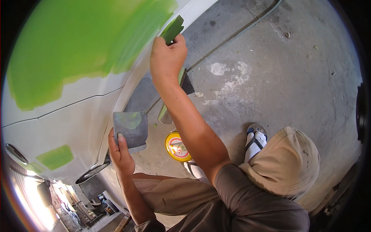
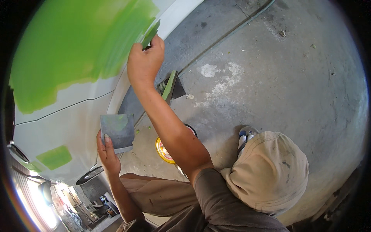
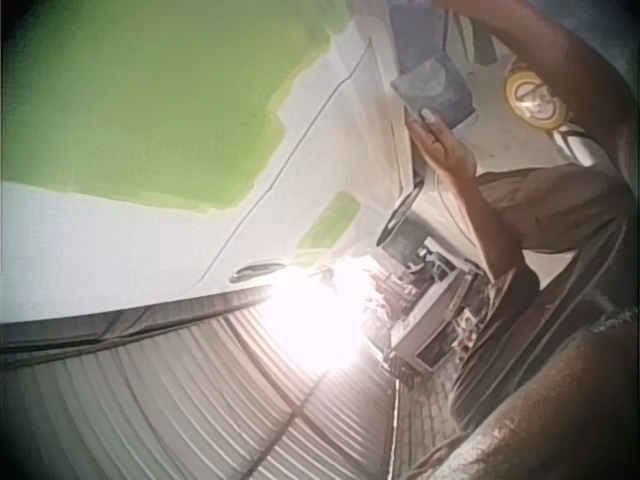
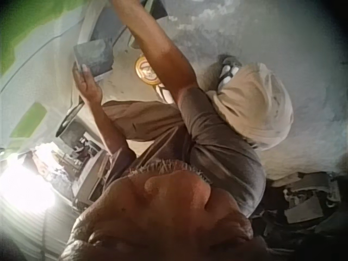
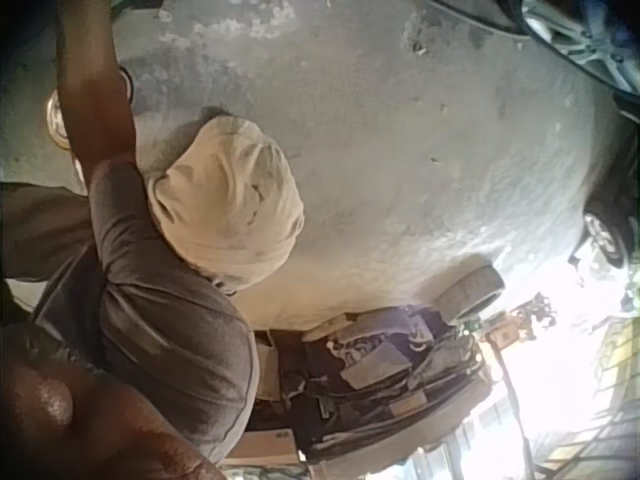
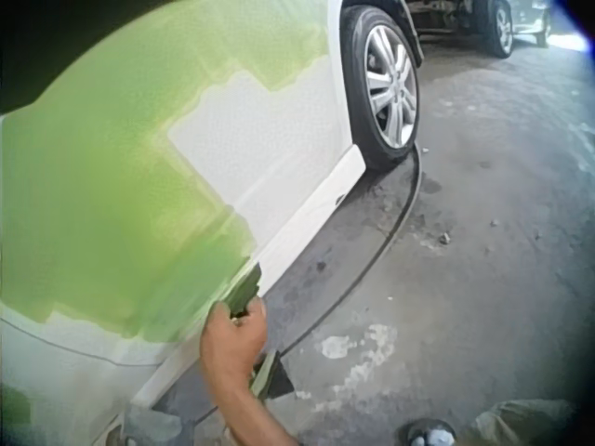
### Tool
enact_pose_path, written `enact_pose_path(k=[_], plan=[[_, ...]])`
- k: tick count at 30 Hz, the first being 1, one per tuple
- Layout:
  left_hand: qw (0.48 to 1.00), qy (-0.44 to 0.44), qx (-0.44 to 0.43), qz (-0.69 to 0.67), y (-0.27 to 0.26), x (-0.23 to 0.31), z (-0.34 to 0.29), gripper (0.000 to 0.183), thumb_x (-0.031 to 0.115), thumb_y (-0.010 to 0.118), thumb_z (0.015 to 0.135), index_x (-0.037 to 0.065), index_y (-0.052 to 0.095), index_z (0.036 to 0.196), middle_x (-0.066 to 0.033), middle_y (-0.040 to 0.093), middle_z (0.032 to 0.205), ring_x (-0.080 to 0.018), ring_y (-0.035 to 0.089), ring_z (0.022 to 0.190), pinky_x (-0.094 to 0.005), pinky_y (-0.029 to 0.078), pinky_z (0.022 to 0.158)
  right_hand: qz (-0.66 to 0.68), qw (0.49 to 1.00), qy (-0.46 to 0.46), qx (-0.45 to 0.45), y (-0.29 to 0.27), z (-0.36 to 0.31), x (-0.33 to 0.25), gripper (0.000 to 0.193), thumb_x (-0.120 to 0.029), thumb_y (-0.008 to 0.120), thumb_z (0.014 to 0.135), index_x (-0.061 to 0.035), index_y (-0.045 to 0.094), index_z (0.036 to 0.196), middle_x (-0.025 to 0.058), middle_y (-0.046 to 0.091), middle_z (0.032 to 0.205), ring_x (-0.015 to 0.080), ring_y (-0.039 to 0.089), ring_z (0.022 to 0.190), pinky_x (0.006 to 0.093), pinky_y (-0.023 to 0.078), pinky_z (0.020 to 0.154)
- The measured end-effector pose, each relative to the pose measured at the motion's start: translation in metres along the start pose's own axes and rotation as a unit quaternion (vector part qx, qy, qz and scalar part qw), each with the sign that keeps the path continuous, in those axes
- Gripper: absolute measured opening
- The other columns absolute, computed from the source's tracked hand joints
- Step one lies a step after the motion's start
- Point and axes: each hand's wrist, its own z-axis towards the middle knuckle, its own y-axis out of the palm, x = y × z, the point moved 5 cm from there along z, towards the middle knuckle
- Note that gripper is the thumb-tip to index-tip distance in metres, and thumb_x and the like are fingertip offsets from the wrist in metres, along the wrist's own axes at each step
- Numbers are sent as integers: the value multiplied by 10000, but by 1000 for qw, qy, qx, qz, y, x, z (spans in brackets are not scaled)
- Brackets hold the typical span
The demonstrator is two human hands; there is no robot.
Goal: Sanding and smoothing green body filler on a white car door using hand tools.
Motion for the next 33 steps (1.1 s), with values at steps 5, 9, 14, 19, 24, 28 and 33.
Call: enact_pose_path(k=[5, 9, 14, 19, 24, 28, 33], plan=[[1000, 0, -5, 13, -2, -4, -1, 439, 264, 460, 1170, -16, 509, 1505, -116, 641, 1360, -170, 568, 1256, -333, 405, 1133, -47, 996, 72, -36, 6, -2, 17, 460, -75, 610, 902, 16, 654, 1350, 165, 594, 1158, 255, 590, 920, 360, 491, 850], [1000, -1, -13, 9, -2, -4, -1, 439, 257, 454, 1171, -20, 504, 1509, -118, 639, 1361, -169, 569, 1254, -332, 406, 1134, -44, 998, 44, -27, 15, -12, 7, 479, -77, 608, 904, 26, 637, 1371, 165, 586, 1166, 256, 589, 926, 364, 494, 854], [1000, 1, -22, -2, -1, -7, -1, 438, 252, 449, 1172, -21, 500, 1512, -120, 636, 1361, -171, 570, 1252, -334, 408, 1133, -41, 999, 28, -3, 23, -17, -2, 565, -58, 623, 878, 138, 566, 1405, 151, 567, 1160, 237, 585, 899, 350, 500, 847], [999, 6, -25, 30, 0, -7, -1, 437, 247, 448, 1172, -20, 497, 1515, -124, 632, 1369, -173, 571, 1251, -339, 413, 1129, -50, 998, 31, 16, 31, -16, 0, 625, -58, 653, 857, 159, 543, 1433, 150, 568, 1173, 218, 584, 941, 323, 502, 838], [999, 14, -18, 33, -2, 2, -1, 411, 226, 453, 1166, -16, 516, 1493, -129, 644, 1336, -179, 579, 1220, -346, 432, 1104, 32, 998, 8, -60, 17, -33, 7, 597, -62, 672, 857, 100, 590, 1425, 148, 580, 1179, 207, 581, 946, 318, 503, 840], [1000, 20, -5, 15, 2, 4, 3, 389, 209, 456, 1160, -15, 533, 1469, -137, 658, 1298, -185, 589, 1187, -350, 447, 1081, 3, 997, 69, -39, 4, -42, 28, 408, -60, 648, 879, 41, 650, 1274, 104, 614, 1120, 159, 584, 844, 310, 494, 767], [1000, 4, 10, 23, -4, 0, 0, 394, 214, 458, 1161, -15, 529, 1474, -137, 658, 1302, -185, 588, 1186, -345, 445, 1079, -3, 998, 56, -38, 13, -49, 41, 298, -64, 628, 902, 61, 669, 1170, 79, 629, 1090, 130, 603, 796, 304, 492, 716]])
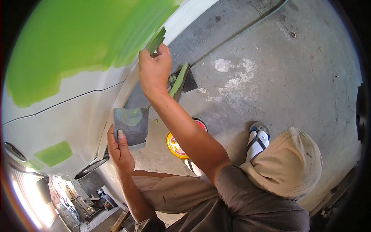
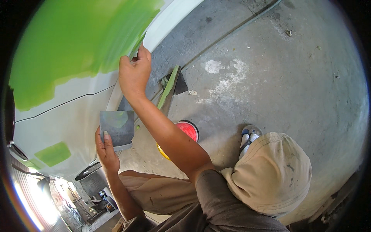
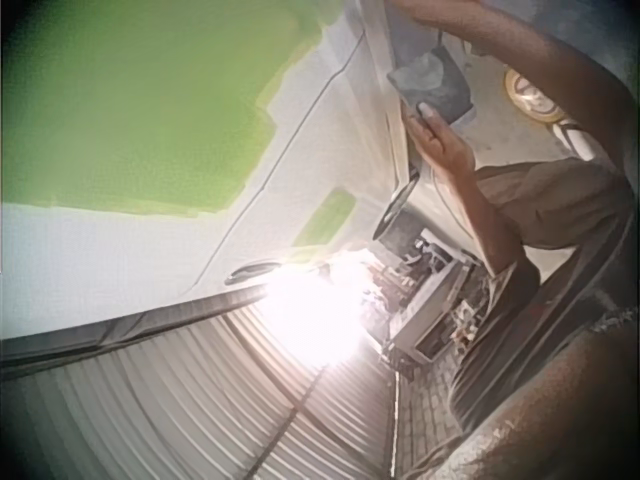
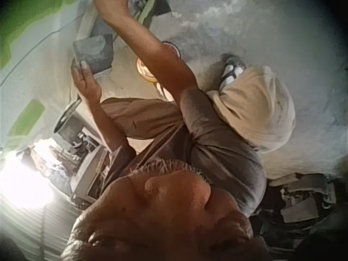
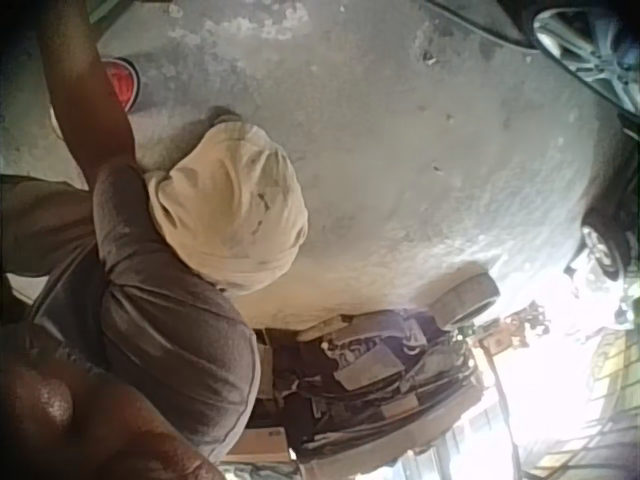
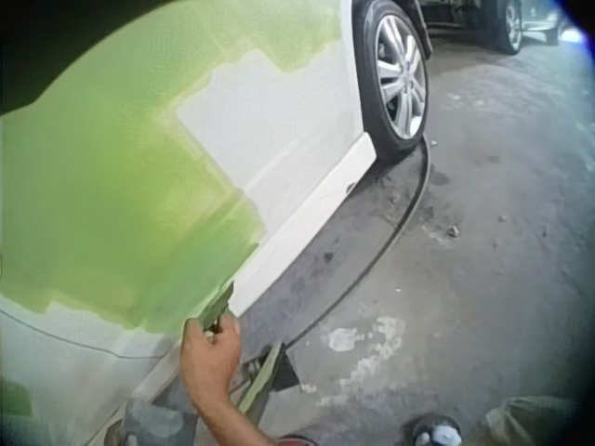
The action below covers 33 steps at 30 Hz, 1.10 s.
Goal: Sanding and smoothing green body filler on a white car door using hand tools.
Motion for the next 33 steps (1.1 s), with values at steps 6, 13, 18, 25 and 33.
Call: enact_pose_path(k=[6, 13, 18, 25, 33], plan=[[1000, 8, 1, 9, -6, -2, 0, 396, 215, 464, 1161, -18, 531, 1474, -136, 655, 1314, -185, 584, 1198, -338, 435, 1088, 12, 1000, 4, -3, 17, -2, -9, 683, -62, 662, 859, 57, 535, 1520, 114, 565, 1186, 155, 528, 858, 301, 493, 797], [1000, 2, 10, -20, -11, -3, 0, 429, 237, 467, 1165, -28, 513, 1498, -128, 645, 1342, -176, 570, 1232, -344, 412, 1122, -15, 999, -34, -9, 23, -11, -9, 732, -66, 688, 851, 112, 487, 1532, 128, 525, 1255, 177, 577, 931, 303, 514, 836], [1000, 5, 28, -3, -17, 2, 2, 422, 241, 467, 1165, -26, 520, 1487, -123, 641, 1329, -177, 567, 1226, -344, 410, 1122, -8, 992, -120, -33, 14, -36, -14, 743, -52, 697, 846, 59, 495, 1553, 133, 555, 1266, 194, 547, 966, 292, 506, 837], [999, -3, 42, -14, -25, -4, -1, 430, 260, 472, 1167, -29, 521, 1483, -116, 636, 1332, -170, 562, 1227, -338, 411, 1116, -5, 1000, 3, -27, 15, -31, 19, 720, -59, 682, 865, 38, 502, 1556, 127, 563, 1298, 194, 551, 978, 295, 508, 835], [991, -13, 105, -86, -38, -20, -2, 453, 265, 490, 1162, -16, 487, 1518, -112, 631, 1352, -169, 590, 1224, -340, 471, 1080, -54, 998, 10, -40, 26, -39, 7, 726, -43, 675, 857, 102, 480, 1541, 129, 539, 1246, 186, 573, 1002, 283, 510, 864]])
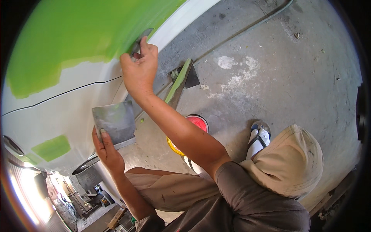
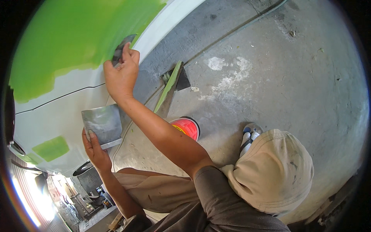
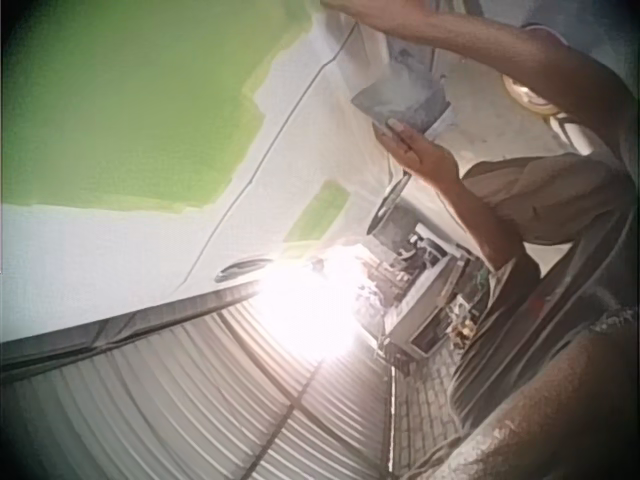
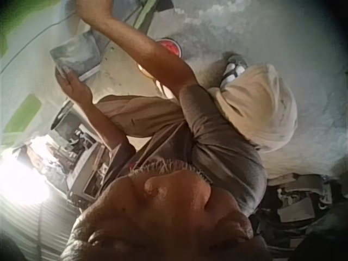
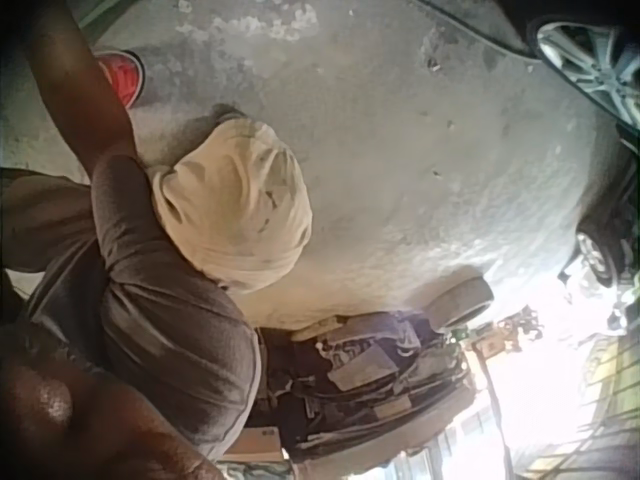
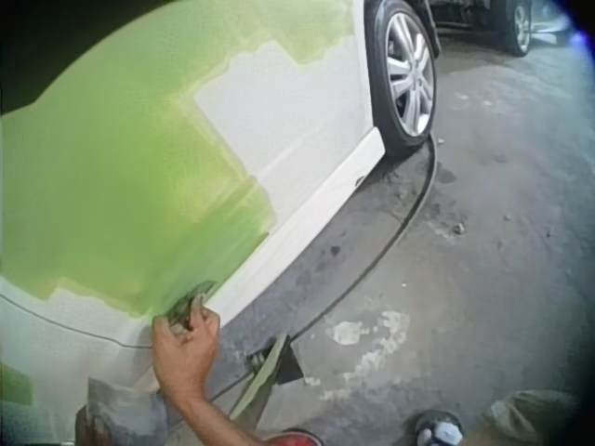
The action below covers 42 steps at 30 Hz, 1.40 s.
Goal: Sanding and smoothing green body filler on a white car door using hand tools.
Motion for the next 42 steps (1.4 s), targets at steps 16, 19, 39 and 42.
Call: enact_pose_path(k=[16, 19, 39, 42], plan=[[935, -69, -39, -345, 11, 27, 3, 447, 161, 558, 1119, 1, 493, 1531, -101, 646, 1399, -190, 629, 1261, -369, 494, 1104, -5, 825, -119, -553, -25, -64, -80, 546, 80, 503, 750, 8, 770, 1221, 211, 761, 1267, 351, 704, 1253, 389, 530, 1083], [922, -53, -37, -383, 10, 32, 3, 462, 163, 547, 1126, 16, 464, 1556, -95, 637, 1408, -172, 615, 1273, -367, 485, 1108, -88, 808, -209, -544, -19, -63, -89, 556, 94, 490, 743, 2, 774, 1213, 202, 766, 1253, 368, 710, 1233, 396, 531, 1083], [974, 214, 58, -54, -6, 58, 6, 395, 127, 461, 1154, -46, 452, 1509, -129, 612, 1347, -157, 584, 1186, -305, 469, 1040, -199, 809, -403, -379, -11, -126, -105, 700, 60, 668, 719, -25, 623, 1412, 205, 593, 1470, 386, 584, 1371, 451, 419, 987], [967, 239, 91, 2, -3, 60, 1, 412, 149, 461, 1155, -59, 440, 1511, -155, 597, 1370, -194, 588, 1210, -332, 466, 1069, -194, 820, -382, -379, -10, -126, -109, 673, 57, 673, 706, -14, 646, 1375, 205, 633, 1412, 402, 609, 1321, 456, 451, 989]])
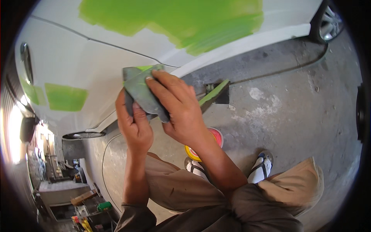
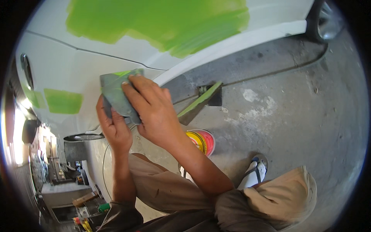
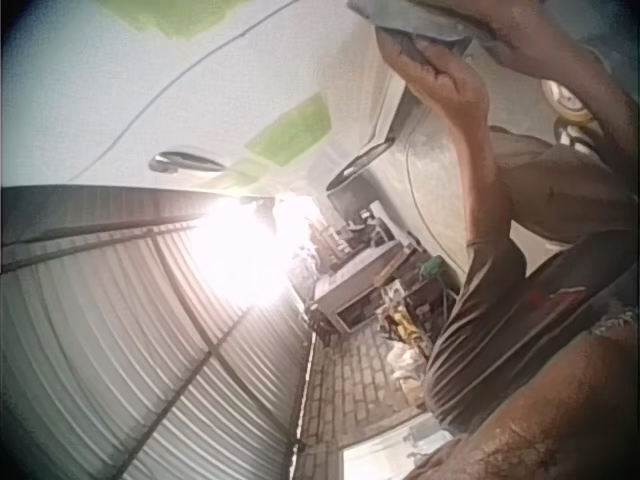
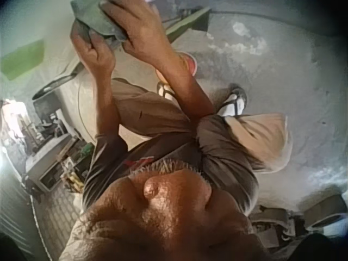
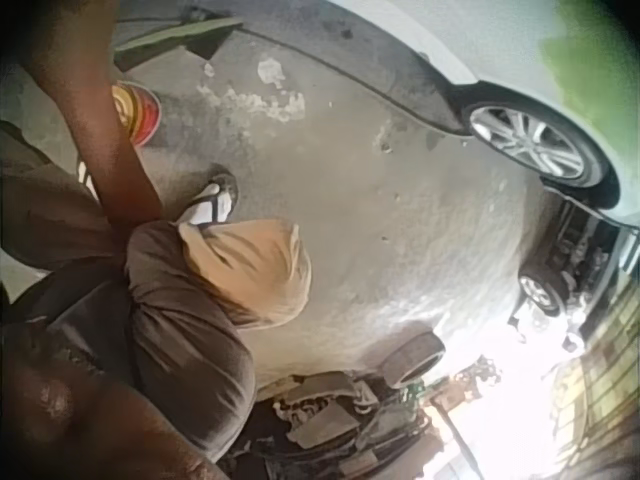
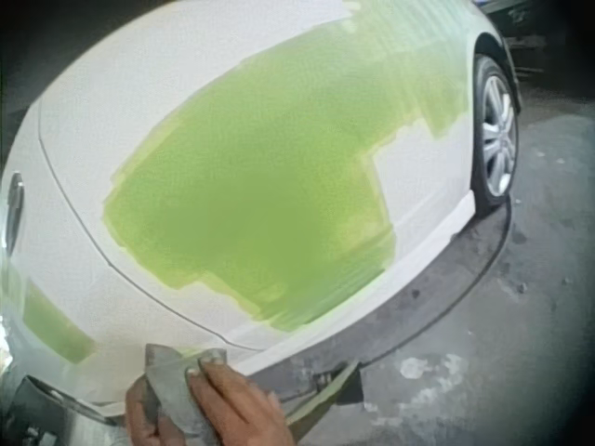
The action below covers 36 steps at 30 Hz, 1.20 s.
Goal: Sanding and smoothing green body filler on a white car door using hand tools.
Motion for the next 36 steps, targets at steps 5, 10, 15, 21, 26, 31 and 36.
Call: enact_pose_path(k=[5, 10, 15, 21, 26, 31, 36], plan=[[999, -38, 16, 26, -10, -7, -3, 459, 205, 469, 1159, -65, 415, 1527, -176, 586, 1392, -223, 583, 1233, -355, 468, 1080, 40, 993, 59, -96, -13, 11, 15, 595, 98, 636, 694, -20, 699, 1274, 206, 687, 1315, 427, 643, 1191, 476, 504, 990], [977, -66, 200, -21, -31, -9, 4, 574, 284, 510, 1154, -50, 354, 1593, -195, 561, 1471, -226, 577, 1295, -355, 455, 1124, -104, 966, 98, 216, -51, 0, 91, 562, 100, 630, 731, -2, 668, 1282, 284, 614, 1394, 470, 558, 1290, 524, 423, 1106], [985, -111, 112, -70, -5, -15, -14, 536, 255, 499, 1159, -63, 378, 1572, -179, 556, 1474, -199, 549, 1319, -333, 427, 1144, -131, 916, 149, 349, -88, 10, 160, 659, 84, 614, 842, 60, 478, 1486, 311, 488, 1540, 485, 469, 1407, 555, 347, 1167], [989, -117, 55, -65, 17, -11, -16, 523, 258, 499, 1158, -61, 398, 1559, -170, 551, 1480, -198, 536, 1340, -336, 412, 1160, -195, 893, 159, 374, -100, 30, 203, 726, 71, 609, 866, 94, 385, 1555, 351, 409, 1571, 517, 398, 1460, 573, 302, 1195], [986, -135, 57, -75, 20, -15, -16, 487, 245, 483, 1164, -62, 421, 1537, -162, 570, 1445, -191, 544, 1315, -331, 401, 1154, -183, 886, 176, 387, -99, 40, 212, 729, 100, 581, 844, 96, 391, 1547, 354, 358, 1600, 516, 385, 1466, 578, 296, 1201], [987, -135, 50, -77, 22, -19, -16, 489, 239, 486, 1161, -59, 416, 1542, -161, 582, 1432, -195, 566, 1298, -340, 447, 1131, -182, 893, 168, 377, -102, 43, 223, 673, -28, 627, 951, 69, 398, 1576, 329, 394, 1610, 489, 394, 1475, 506, 330, 1228], [987, -139, 61, -47, 11, -29, -20, 484, 232, 487, 1160, -47, 417, 1550, -159, 577, 1447, -196, 572, 1301, -348, 473, 1119, -180, 886, 168, 392, -103, 43, 225, 681, -25, 661, 933, 63, 425, 1566, 303, 435, 1590, 465, 408, 1454, 488, 348, 1218]])
